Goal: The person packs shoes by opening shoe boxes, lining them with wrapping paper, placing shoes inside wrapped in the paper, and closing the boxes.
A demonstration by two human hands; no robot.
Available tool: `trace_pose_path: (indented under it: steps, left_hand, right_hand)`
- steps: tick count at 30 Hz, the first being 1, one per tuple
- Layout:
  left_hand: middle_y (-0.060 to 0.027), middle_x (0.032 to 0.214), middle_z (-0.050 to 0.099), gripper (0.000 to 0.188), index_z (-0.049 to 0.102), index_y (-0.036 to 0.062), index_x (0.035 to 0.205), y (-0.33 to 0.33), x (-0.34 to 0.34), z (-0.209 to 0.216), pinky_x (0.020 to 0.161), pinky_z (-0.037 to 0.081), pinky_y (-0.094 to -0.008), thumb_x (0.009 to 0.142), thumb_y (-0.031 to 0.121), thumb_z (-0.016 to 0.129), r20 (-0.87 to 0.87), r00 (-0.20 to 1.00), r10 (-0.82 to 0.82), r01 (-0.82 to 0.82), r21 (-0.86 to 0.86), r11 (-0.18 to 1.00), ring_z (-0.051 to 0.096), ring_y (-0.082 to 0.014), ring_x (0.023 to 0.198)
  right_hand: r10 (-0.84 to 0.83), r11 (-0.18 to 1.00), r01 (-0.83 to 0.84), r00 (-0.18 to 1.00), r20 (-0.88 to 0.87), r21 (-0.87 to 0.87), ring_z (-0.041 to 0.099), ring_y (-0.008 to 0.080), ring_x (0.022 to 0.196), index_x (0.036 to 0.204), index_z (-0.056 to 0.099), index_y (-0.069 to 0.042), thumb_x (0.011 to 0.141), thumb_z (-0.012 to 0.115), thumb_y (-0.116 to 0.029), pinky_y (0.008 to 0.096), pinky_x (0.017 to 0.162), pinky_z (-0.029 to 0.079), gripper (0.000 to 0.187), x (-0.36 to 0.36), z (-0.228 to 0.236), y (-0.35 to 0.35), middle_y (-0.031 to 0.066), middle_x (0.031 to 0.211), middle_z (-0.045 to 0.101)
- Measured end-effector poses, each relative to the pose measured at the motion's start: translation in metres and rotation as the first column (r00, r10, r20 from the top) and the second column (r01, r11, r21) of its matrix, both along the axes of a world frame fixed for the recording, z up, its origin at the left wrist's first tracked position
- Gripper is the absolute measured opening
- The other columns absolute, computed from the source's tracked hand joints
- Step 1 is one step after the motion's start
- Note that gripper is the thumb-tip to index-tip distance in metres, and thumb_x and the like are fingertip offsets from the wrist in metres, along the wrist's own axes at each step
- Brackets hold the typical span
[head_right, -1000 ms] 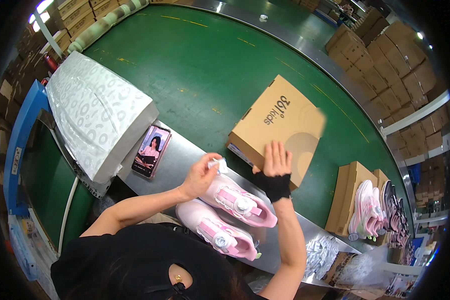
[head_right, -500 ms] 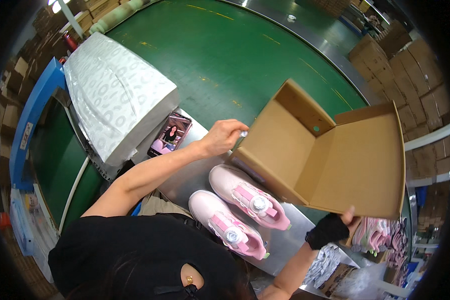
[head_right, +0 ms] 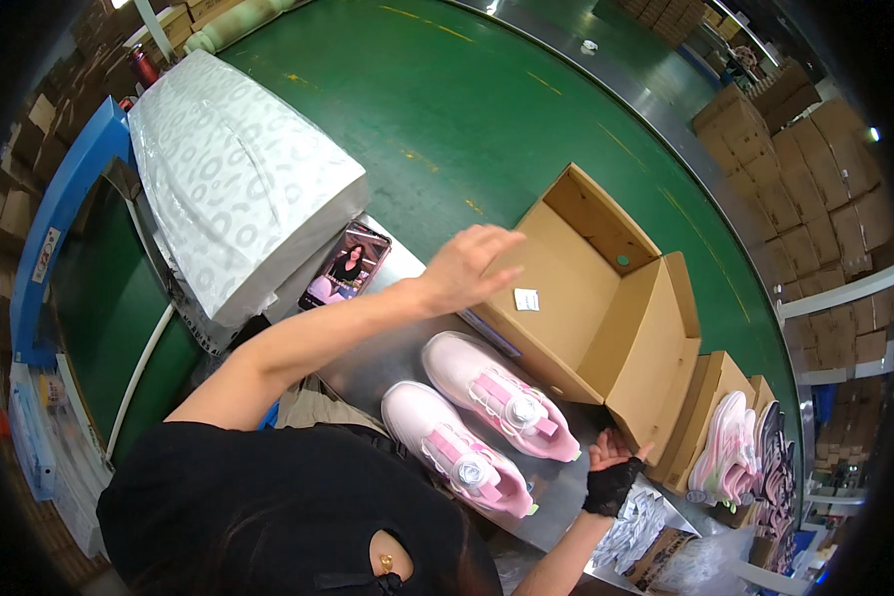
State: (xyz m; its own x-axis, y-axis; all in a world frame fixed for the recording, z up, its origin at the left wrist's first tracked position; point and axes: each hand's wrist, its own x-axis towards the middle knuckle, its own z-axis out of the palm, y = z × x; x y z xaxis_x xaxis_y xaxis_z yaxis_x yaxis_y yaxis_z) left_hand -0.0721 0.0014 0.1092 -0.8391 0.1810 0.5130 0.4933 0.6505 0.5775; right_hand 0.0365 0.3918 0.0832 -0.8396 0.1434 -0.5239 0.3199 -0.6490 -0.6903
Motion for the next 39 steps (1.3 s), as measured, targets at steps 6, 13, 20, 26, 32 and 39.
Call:
trace_pose_path:
  steps: [6, 13, 20, 26, 32, 39]
  left_hand:
    - [-0.0167, 0.096, 0.055, 0.024, 0.057, -0.0024, 0.093, -0.123, 0.034, 0.02, 0.082, 0.042, -0.0355, 0.081, 0.018, 0.057, -0.072, 0.964, 0.254, -0.244, 0.125, 0.962, 0.053, -0.0294, 0.092]
    - [-0.0237, 0.116, 0.046, 0.034, 0.052, -0.0017, 0.109, -0.325, 0.094, -0.008, 0.092, 0.034, -0.0386, 0.084, 0.021, 0.05, -0.073, 0.736, 0.673, -0.67, -0.223, 0.708, 0.044, -0.035, 0.11]
    - [-0.0219, 0.139, 0.02, 0.071, 0.035, 0.0065, 0.131, -0.316, 0.119, 0.016, 0.101, 0.011, -0.0503, 0.078, 0.05, 0.053, 0.362, 0.583, 0.727, -0.426, -0.626, 0.653, 0.017, -0.0329, 0.13]
    - [-0.0192, 0.126, 0.042, 0.054, 0.045, 0.0077, 0.124, -0.332, 0.122, 0.003, 0.098, 0.026, -0.0419, 0.082, 0.041, 0.052, 0.23, 0.7, 0.676, -0.482, -0.547, 0.685, 0.034, -0.0327, 0.121]
    - [-0.0171, 0.094, 0.059, 0.026, 0.056, 0.0031, 0.099, -0.327, 0.126, 0.015, 0.072, 0.045, -0.0382, 0.088, 0.024, 0.045, -0.093, 0.728, 0.679, -0.633, -0.469, 0.615, 0.057, -0.0341, 0.085]
    - [-0.0168, 0.084, 0.058, 0.017, 0.054, 0.0008, 0.092, -0.322, 0.125, 0.165, 0.065, 0.045, -0.0354, 0.089, 0.014, 0.045, -0.57, 0.455, 0.684, -0.876, -0.148, 0.459, 0.058, -0.0309, 0.075]
  right_hand:
    - [0.532, 0.704, -0.283, 0.818, -0.219, 0.652, 0.06, 0.0253, 0.081, 0.111, 0.048, 0.002, 0.087, 0.05, -0.022, 0.0314, 0.072, 0.047, 0.034, -0.007, 0.098, -0.081, 0.0154, 0.096, 0.057]
    - [0.879, -0.321, -0.059, 0.354, 0.321, 0.945, 0.052, 0.0354, 0.098, 0.116, 0.048, -0.011, 0.075, 0.057, -0.013, 0.0392, 0.083, 0.042, 0.041, -0.084, 0.064, -0.177, 0.0188, 0.108, 0.053]
    - [0.809, -0.512, -0.066, 0.299, 0.507, 0.856, 0.057, 0.0357, 0.084, 0.11, 0.052, -0.013, 0.077, 0.052, -0.015, 0.0435, 0.072, 0.045, 0.033, -0.125, 0.031, -0.204, 0.0199, 0.088, 0.06]
    - [0.795, -0.539, -0.05, 0.298, 0.528, 0.841, 0.057, 0.0346, 0.086, 0.111, 0.051, -0.011, 0.077, 0.051, -0.014, 0.0419, 0.074, 0.045, 0.034, -0.12, 0.031, -0.199, 0.0194, 0.088, 0.06]
    - [0.762, -0.547, -0.111, 0.345, 0.548, 0.83, 0.055, 0.0335, 0.092, 0.112, 0.05, -0.011, 0.078, 0.051, -0.014, 0.0413, 0.078, 0.044, 0.034, -0.114, 0.027, -0.191, 0.0192, 0.095, 0.059]
    - [0.759, -0.557, -0.145, 0.311, 0.573, 0.817, 0.054, 0.0338, 0.095, 0.115, 0.047, -0.011, 0.078, 0.049, -0.013, 0.0417, 0.08, 0.043, 0.037, -0.115, 0.026, -0.199, 0.0187, 0.098, 0.058]
